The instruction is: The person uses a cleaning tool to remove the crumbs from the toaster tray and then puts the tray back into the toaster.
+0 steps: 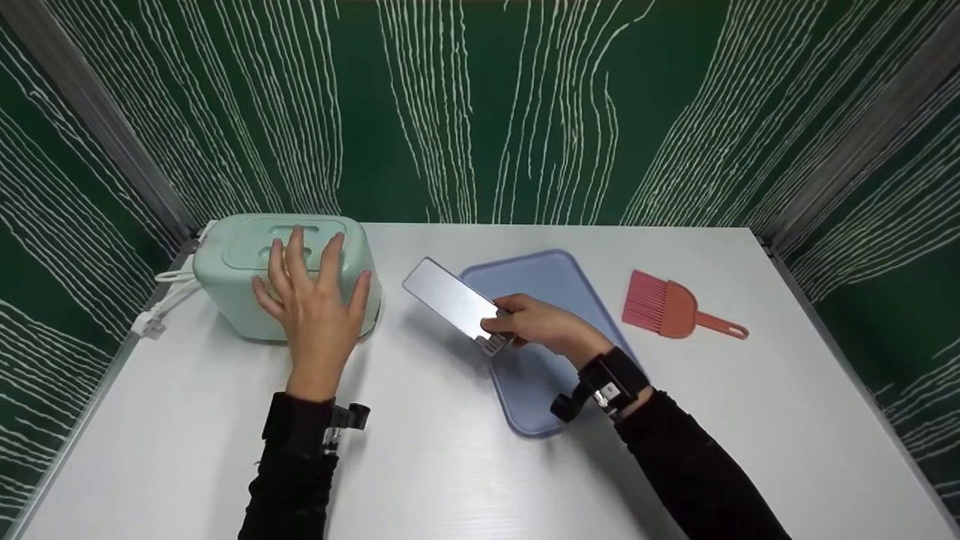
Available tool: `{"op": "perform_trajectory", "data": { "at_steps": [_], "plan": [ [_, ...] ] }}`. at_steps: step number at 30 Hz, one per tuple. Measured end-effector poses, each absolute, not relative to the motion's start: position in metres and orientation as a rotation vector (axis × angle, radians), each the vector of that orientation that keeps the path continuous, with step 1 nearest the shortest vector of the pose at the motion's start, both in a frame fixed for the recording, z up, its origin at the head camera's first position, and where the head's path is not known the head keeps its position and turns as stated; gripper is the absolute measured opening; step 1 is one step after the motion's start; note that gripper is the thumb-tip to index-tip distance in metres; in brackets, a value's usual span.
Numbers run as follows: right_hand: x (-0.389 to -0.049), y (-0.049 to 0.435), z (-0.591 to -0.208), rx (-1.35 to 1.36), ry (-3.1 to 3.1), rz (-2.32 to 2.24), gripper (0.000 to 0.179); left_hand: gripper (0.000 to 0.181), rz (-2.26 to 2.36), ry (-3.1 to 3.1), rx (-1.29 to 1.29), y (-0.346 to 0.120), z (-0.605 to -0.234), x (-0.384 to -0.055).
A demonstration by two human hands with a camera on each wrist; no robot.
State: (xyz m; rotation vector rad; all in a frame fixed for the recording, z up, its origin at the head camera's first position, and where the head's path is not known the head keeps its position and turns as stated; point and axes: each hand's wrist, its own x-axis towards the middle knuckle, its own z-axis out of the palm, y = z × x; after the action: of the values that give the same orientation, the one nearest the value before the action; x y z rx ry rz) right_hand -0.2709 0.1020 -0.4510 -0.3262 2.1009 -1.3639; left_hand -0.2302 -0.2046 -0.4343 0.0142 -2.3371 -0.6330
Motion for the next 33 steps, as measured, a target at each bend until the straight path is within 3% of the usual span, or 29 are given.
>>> {"op": "perform_trajectory", "data": {
  "at_steps": [9, 21, 27, 33],
  "plan": [
    [-0.287, 0.078, -0.451, -0.359, 2.127, -1.153, 0.016, 0.066, -0.63, -2.466, 0.102, -0.214, -0.441, -0.237],
    [-0.298, 0.059, -0.461, -0.327, 2.075, -1.081, 0.02, 0.065, -0.627, -2.473, 0.119, -0.218, -0.446, -0.241],
    [-0.304, 0.052, -0.46, -0.278, 2.007, -1.076, 0.03, 0.063, -0.614, -2.46, 0.119, -0.219, -0.447, -0.241],
    [-0.312, 0.046, -0.459, -0.219, 1.968, -1.058, 0.061, 0.062, -0.606, -2.456, 0.124, -0.218, -0.449, -0.242]
  ]
}}
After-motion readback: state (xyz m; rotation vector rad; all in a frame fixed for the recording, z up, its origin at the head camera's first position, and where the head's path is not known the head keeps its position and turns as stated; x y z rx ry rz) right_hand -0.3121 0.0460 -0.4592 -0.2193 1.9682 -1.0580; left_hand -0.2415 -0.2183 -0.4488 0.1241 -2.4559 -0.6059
